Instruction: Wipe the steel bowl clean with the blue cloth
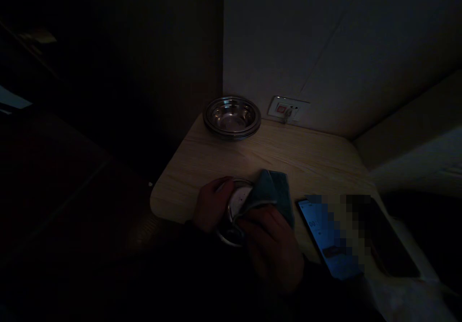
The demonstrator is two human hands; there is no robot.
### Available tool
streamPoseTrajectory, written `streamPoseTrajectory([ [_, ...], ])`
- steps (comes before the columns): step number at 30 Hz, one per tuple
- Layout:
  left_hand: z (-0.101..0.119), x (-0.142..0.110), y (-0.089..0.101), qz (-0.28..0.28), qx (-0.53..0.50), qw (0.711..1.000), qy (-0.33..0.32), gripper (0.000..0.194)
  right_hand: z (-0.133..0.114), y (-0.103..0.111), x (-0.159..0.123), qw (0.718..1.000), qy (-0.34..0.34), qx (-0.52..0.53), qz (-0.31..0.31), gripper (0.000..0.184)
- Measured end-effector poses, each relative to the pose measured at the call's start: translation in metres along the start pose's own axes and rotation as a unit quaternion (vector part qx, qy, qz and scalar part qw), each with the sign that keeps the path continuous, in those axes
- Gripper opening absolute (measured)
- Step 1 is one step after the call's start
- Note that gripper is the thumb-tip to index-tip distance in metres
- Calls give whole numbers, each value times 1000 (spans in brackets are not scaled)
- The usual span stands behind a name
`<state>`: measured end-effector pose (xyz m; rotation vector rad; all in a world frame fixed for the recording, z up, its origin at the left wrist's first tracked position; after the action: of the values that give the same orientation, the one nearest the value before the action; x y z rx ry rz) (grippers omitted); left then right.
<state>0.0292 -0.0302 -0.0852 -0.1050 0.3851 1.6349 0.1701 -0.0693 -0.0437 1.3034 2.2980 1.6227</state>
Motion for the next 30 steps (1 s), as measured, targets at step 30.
streamPoseTrajectory([
  [30,4,-2,0,-1,15,1000,24,32,12,-5,9,996,-72,32,32,23],
])
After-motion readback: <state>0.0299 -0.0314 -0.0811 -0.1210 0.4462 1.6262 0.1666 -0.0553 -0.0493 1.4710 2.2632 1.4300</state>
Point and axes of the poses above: each hand's wrist, its own x-axis towards the middle knuckle, its own y-axis out of the back of the hand, z = x × y, the point moved 3 cm from there along x, towards the middle knuckle, and after that the axes turned 12 degrees about -z, right-handed, at the moved point
